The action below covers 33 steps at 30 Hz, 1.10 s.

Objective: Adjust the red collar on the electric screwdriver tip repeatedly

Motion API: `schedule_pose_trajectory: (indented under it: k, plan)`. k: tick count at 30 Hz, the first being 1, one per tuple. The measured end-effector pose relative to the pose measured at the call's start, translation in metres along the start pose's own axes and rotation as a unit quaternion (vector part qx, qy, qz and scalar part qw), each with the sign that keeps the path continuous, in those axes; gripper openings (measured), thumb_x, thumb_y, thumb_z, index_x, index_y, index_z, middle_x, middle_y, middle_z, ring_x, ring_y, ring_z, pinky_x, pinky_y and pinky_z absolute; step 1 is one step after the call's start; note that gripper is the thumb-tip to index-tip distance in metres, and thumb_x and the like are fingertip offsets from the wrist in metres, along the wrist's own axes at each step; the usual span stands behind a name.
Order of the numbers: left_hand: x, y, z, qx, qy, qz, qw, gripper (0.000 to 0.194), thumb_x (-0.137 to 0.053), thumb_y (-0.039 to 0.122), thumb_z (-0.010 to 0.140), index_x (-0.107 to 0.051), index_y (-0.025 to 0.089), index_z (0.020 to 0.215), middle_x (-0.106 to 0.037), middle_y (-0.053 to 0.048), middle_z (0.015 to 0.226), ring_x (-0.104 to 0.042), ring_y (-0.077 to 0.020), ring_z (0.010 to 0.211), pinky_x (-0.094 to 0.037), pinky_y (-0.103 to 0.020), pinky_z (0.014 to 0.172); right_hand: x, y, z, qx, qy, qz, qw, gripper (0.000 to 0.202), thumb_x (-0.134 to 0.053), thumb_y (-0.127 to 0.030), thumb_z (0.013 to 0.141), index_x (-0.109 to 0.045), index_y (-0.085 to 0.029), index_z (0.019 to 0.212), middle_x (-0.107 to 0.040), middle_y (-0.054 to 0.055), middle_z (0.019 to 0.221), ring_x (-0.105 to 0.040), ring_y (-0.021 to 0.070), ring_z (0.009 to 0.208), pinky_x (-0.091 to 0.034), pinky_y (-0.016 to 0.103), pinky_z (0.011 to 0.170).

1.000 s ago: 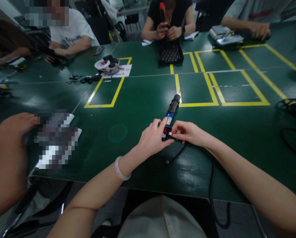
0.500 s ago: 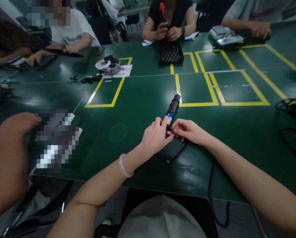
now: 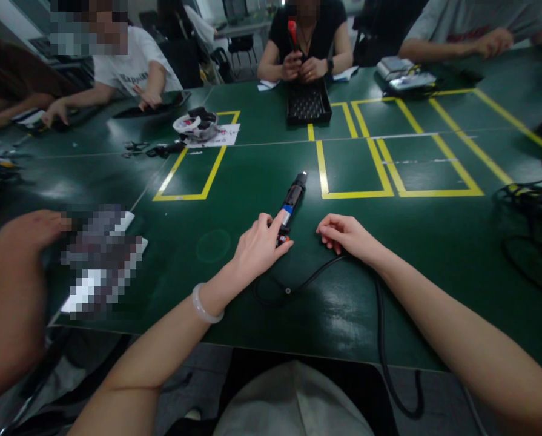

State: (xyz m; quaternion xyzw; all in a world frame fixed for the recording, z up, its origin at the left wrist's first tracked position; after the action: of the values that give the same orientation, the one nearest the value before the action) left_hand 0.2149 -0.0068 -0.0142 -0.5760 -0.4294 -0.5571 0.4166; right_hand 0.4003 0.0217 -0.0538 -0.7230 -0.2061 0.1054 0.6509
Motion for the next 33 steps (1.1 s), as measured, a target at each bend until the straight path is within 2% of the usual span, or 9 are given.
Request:
schedule_pose_trajectory:
  k: [5, 12, 17, 21, 23, 26, 33]
  plan:
    - [0.001, -0.051, 0.005, 0.053, -0.002, 0.005, 0.999, 0.07, -0.049, 0.054, 0.096, -0.026, 0.028, 0.156, -0.048, -0.013, 0.129, -0.063, -0.028, 0.102, -0.055, -0.036, 0.078, 0.003, 0.002, 0.001, 0.0, 0.018, 0.03, 0.999, 0.023, -0.068, -0.038, 0.084, -0.061, -0.016, 0.086, -0.058, 0.0, 0.069, -0.054, 0.0098, 0.056, -0.043, 0.018, 0.039]
    - [-0.004, -0.144, 0.015, 0.132, -0.006, 0.001, 0.991, 0.069, -0.043, 0.058, 0.095, -0.026, 0.03, 0.156, -0.046, -0.015, 0.134, -0.06, -0.0346, 0.111, -0.054, -0.046, 0.086, 0.003, 0.002, 0.002, 0.002, 0.02, 0.033, 0.999, 0.024, -0.069, -0.038, 0.084, -0.061, -0.016, 0.086, -0.059, 0.001, 0.07, -0.055, 0.0106, 0.057, -0.044, 0.019, 0.038]
    - [-0.015, -0.211, 0.022, 0.183, 0.0, -0.009, 0.983, 0.072, -0.043, 0.06, 0.094, -0.03, 0.026, 0.156, -0.045, -0.018, 0.135, -0.057, -0.037, 0.118, -0.049, -0.048, 0.096, 0.002, 0.005, 0.002, -0.001, 0.012, 0.029, 1.0, 0.022, -0.068, -0.037, 0.084, -0.061, -0.016, 0.086, -0.06, 0.001, 0.07, -0.056, 0.0106, 0.057, -0.045, 0.019, 0.039]
    - [-0.018, -0.253, 0.025, 0.231, 0.007, -0.011, 0.973, 0.071, -0.044, 0.058, 0.094, -0.031, 0.023, 0.155, -0.044, -0.019, 0.138, -0.053, -0.037, 0.123, -0.046, -0.048, 0.099, 0.001, 0.005, 0.002, -0.003, 0.001, 0.024, 1.0, 0.02, -0.066, -0.035, 0.086, -0.061, -0.016, 0.087, -0.06, 0.001, 0.07, -0.056, 0.0104, 0.058, -0.045, 0.018, 0.04]
    - [-0.018, -0.266, 0.024, 0.249, 0.005, -0.014, 0.968, 0.069, -0.045, 0.055, 0.095, -0.03, 0.021, 0.154, -0.042, -0.019, 0.139, -0.049, -0.0364, 0.125, -0.044, -0.048, 0.101, 0.0, 0.006, 0.002, -0.001, -0.003, 0.021, 1.0, 0.019, -0.065, -0.034, 0.086, -0.061, -0.016, 0.088, -0.06, 0.001, 0.07, -0.056, 0.0104, 0.058, -0.045, 0.018, 0.04]
    - [-0.014, -0.275, 0.022, 0.264, 0.002, -0.014, 0.964, 0.065, -0.042, 0.05, 0.099, -0.027, 0.018, 0.154, -0.039, -0.018, 0.14, -0.046, -0.0353, 0.127, -0.041, -0.047, 0.104, -0.001, 0.006, 0.003, 0.001, -0.008, 0.018, 1.0, 0.019, -0.065, -0.034, 0.086, -0.062, -0.015, 0.088, -0.06, 0.001, 0.07, -0.056, 0.0104, 0.058, -0.045, 0.018, 0.04]
    - [-0.015, -0.271, 0.015, 0.283, 0.023, 0.016, 0.959, 0.061, -0.027, 0.044, 0.105, -0.015, 0.014, 0.156, -0.032, -0.019, 0.145, -0.038, -0.035, 0.129, -0.037, -0.05, 0.106, -0.002, 0.007, 0.004, -0.001, -0.015, 0.015, 1.0, 0.018, -0.065, -0.033, 0.086, -0.062, -0.015, 0.089, -0.061, 0.002, 0.071, -0.056, 0.0106, 0.059, -0.045, 0.018, 0.041]
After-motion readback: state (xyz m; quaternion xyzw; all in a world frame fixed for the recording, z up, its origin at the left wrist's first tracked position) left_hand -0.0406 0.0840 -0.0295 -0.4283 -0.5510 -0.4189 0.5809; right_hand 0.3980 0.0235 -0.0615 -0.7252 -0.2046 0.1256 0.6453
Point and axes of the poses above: each hand's wrist, its own z-axis towards the middle knuckle, its own x-axis out of the back of the hand, y = z × x, the point moved 7 cm from there along z, towards the middle knuckle
